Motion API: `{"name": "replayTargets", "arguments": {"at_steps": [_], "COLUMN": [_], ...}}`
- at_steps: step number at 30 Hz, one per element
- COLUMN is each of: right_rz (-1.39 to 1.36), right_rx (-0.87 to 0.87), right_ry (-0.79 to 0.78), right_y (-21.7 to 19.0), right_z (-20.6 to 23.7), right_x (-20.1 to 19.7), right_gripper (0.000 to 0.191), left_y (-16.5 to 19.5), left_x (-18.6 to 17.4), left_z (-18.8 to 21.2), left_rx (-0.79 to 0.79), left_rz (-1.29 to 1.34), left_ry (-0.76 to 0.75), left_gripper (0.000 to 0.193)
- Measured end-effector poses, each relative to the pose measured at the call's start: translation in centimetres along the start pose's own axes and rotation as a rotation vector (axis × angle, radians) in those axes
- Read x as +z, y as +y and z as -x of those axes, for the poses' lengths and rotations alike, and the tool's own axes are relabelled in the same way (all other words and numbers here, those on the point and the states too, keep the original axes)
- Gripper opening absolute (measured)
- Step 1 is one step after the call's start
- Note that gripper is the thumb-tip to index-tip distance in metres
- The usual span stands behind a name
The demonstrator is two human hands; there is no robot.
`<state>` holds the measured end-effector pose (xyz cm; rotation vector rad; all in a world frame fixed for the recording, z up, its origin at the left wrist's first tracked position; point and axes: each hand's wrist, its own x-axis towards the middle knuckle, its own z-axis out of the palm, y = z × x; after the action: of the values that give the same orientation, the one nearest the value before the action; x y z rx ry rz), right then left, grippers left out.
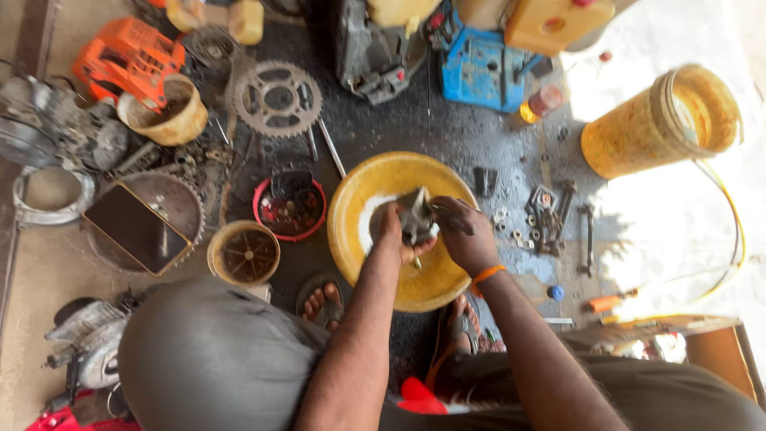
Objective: The person crouches at a yellow basin in a repair workshop and scrubs a metal engine component with a brush, turning the part over to clean different sides and dipping it in the basin while working.
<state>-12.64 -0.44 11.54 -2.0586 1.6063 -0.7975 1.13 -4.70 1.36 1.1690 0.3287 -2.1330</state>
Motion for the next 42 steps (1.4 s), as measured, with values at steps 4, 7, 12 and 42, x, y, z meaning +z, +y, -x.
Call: {"name": "replayTargets", "arguments": {"at_steps": [4, 7, 12, 42], "right_rz": [0.141, 0.085, 0.001, 0.072], "right_rx": [0.07, 0.113, 0.13, 0.021], "right_ry": [-0.062, 0.012, 0.037, 0.142], "right_y": [0.3, -0.3, -2.0, 3.2], "right_z": [1.1, 0.9, 1.3, 1.4], "right_x": [1.3, 1.1, 1.0, 3.2], "right_gripper": [0.018, 0.028, 0.032, 0.022], "left_y": [-0.1, -0.8, -1.3, -3.7], "left_x": [0.5, 0.8, 1.2, 1.7], "left_z": [-0.1, -0.2, -0.6, -0.1], "left_rx": [0.07, 0.105, 0.166, 0.158], "left_rz": [0.015, 0.082, -0.064, -0.024], "left_ry": [0.0, -0.067, 0.113, 0.119], "left_gripper": [0.059, 0.06, 0.056, 0.052]}}
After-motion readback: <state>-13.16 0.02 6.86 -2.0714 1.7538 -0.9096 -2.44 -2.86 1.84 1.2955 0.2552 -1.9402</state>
